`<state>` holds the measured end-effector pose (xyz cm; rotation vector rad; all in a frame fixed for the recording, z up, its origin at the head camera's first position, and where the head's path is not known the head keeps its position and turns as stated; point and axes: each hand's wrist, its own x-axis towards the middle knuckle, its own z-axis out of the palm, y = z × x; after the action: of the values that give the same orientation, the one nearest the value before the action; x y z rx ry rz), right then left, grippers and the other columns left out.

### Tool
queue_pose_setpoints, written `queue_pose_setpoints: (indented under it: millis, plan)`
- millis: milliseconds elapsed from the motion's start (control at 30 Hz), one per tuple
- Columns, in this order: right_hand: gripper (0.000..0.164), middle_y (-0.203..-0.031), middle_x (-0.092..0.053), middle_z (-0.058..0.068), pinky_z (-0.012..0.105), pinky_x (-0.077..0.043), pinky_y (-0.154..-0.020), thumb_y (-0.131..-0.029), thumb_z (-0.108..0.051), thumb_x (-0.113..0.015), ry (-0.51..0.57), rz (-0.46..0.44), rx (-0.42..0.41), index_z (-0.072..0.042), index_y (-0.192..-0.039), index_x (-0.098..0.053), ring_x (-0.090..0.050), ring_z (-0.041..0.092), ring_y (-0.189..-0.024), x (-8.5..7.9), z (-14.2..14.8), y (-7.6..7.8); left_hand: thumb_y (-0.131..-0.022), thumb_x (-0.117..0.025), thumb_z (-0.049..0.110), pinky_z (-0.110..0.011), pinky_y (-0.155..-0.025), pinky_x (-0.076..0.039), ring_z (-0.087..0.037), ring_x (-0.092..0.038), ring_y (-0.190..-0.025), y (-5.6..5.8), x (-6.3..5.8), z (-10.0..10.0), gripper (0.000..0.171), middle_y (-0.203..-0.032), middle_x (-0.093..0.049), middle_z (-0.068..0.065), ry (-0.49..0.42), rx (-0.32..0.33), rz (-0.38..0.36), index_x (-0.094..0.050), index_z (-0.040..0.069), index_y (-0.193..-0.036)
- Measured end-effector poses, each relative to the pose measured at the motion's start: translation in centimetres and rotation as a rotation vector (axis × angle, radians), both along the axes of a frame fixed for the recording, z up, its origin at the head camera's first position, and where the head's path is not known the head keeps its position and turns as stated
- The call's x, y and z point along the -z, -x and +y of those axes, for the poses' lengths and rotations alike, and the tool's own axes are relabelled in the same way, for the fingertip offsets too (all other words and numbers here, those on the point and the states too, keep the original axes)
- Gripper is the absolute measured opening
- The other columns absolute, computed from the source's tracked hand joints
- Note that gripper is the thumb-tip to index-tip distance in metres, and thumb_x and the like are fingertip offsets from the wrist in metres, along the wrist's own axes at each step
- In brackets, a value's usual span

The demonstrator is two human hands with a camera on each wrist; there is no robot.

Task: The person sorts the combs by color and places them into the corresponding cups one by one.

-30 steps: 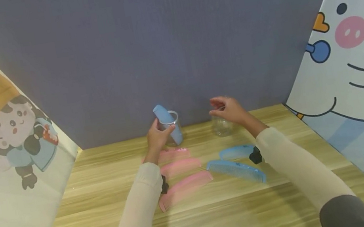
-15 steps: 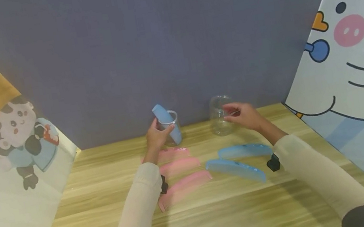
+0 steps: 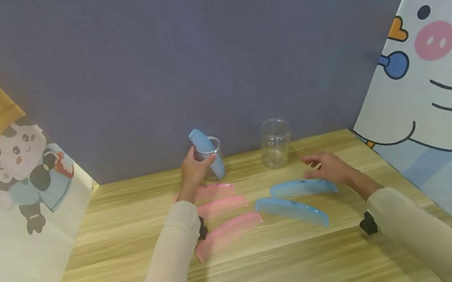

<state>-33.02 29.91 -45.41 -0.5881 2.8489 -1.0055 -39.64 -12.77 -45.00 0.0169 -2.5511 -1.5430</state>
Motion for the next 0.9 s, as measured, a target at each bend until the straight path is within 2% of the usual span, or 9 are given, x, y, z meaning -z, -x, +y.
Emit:
queue_pose_setpoints:
  millis: [267, 467, 633, 767, 900]
  plan:
    - [0.074, -0.141, -0.054, 0.029, 0.059, -0.052, -0.097, -0.092, -0.038, -0.076, -0.075, -0.064, 0.024, 0.003, -0.147, -0.049, -0.056, 0.046, -0.122, 1.8, 2.0, -0.9, -0.085, -0.079, 0.048, -0.049, -0.112, -0.048, -0.035, -0.057, -0.132, -0.1, -0.2, 0.2, 0.091, -0.148, -0.057, -0.016, 0.008, -0.001, 0.001, -0.038, 0.013, -0.157]
    - [0.078, -0.14, -0.053, 0.029, 0.06, -0.05, -0.101, -0.088, -0.037, -0.08, -0.122, -0.116, 0.052, 0.004, -0.147, -0.049, -0.055, 0.046, -0.123, 2.8, 2.3, -1.4, -0.084, -0.08, 0.048, -0.05, -0.112, -0.047, -0.036, -0.057, -0.131, 0.0, -0.2, 0.1, 0.091, -0.147, -0.057, -0.016, 0.01, -0.01, 0.007, -0.039, 0.012, -0.157]
    - [0.082, -0.144, -0.052, 0.031, 0.062, -0.047, -0.106, -0.084, -0.037, -0.083, -0.132, -0.121, 0.047, 0.005, -0.146, -0.049, -0.053, 0.05, -0.128, 3.2, 2.7, -1.9, -0.085, -0.079, 0.048, -0.049, -0.113, -0.047, -0.035, -0.057, -0.133, 0.2, -0.1, 0.1, 0.091, -0.149, -0.056, -0.016, 0.019, -0.004, -0.001, -0.037, 0.012, -0.158]
    - [0.082, -0.14, -0.057, 0.031, 0.061, -0.047, -0.107, -0.081, -0.037, -0.086, -0.135, -0.107, 0.038, 0.008, -0.141, -0.053, -0.053, 0.05, -0.129, 3.6, 3.2, -2.0, -0.085, -0.079, 0.049, -0.049, -0.113, -0.047, -0.036, -0.056, -0.134, 0.1, 0.0, 0.1, 0.093, -0.15, -0.055, -0.017, 0.014, -0.004, -0.009, -0.036, 0.011, -0.158]
    - [0.077, -0.134, -0.062, 0.028, 0.058, -0.048, -0.106, -0.078, -0.038, -0.088, -0.154, -0.099, 0.055, 0.006, -0.134, -0.06, -0.057, 0.047, -0.124, 3.9, 3.4, -1.9, -0.085, -0.079, 0.048, -0.05, -0.114, -0.046, -0.036, -0.056, -0.134, -0.1, -0.1, 0.1, 0.093, -0.15, -0.055, -0.017, 0.007, -0.002, -0.016, -0.035, 0.012, -0.158]
